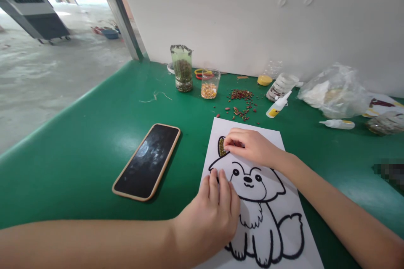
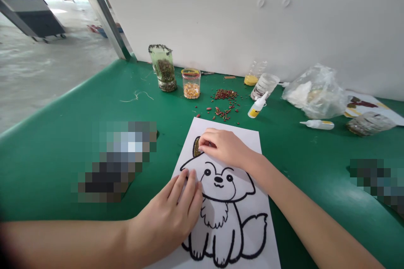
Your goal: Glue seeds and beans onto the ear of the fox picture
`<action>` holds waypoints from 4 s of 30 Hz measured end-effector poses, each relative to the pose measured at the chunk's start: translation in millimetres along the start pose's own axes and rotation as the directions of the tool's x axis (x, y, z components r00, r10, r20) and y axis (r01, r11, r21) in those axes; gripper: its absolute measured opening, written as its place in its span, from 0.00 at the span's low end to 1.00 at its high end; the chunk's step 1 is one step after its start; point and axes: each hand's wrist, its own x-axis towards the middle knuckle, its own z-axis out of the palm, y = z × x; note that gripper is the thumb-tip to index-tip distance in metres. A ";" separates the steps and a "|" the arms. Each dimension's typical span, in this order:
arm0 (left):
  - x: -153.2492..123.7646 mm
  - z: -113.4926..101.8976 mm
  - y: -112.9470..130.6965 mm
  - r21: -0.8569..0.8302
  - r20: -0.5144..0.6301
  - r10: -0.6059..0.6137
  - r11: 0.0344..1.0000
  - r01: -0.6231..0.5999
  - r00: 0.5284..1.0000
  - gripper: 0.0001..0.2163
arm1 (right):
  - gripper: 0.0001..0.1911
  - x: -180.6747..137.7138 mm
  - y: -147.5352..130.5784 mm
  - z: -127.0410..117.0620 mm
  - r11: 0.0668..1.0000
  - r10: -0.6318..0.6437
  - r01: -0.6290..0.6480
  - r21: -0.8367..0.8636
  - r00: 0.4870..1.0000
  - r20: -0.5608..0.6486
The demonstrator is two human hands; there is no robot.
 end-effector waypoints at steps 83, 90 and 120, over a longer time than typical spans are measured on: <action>-0.8 4.3 1.4 0.013 -0.001 -0.011 1.000 0.011 1.000 0.16 | 0.18 -35.9 7.7 16.2 0.898 -0.254 0.208 -0.389 0.964 -0.071; -0.6 1.0 0.2 0.019 0.011 0.000 1.000 0.000 1.000 0.17 | 0.19 -34.8 9.3 16.5 0.902 -0.294 0.243 -0.356 0.951 -0.096; -1.9 1.8 1.3 0.026 0.006 -0.016 1.000 0.015 1.000 0.17 | 0.11 -23.9 38.9 -21.6 0.948 -0.060 -0.106 -0.300 0.866 -0.497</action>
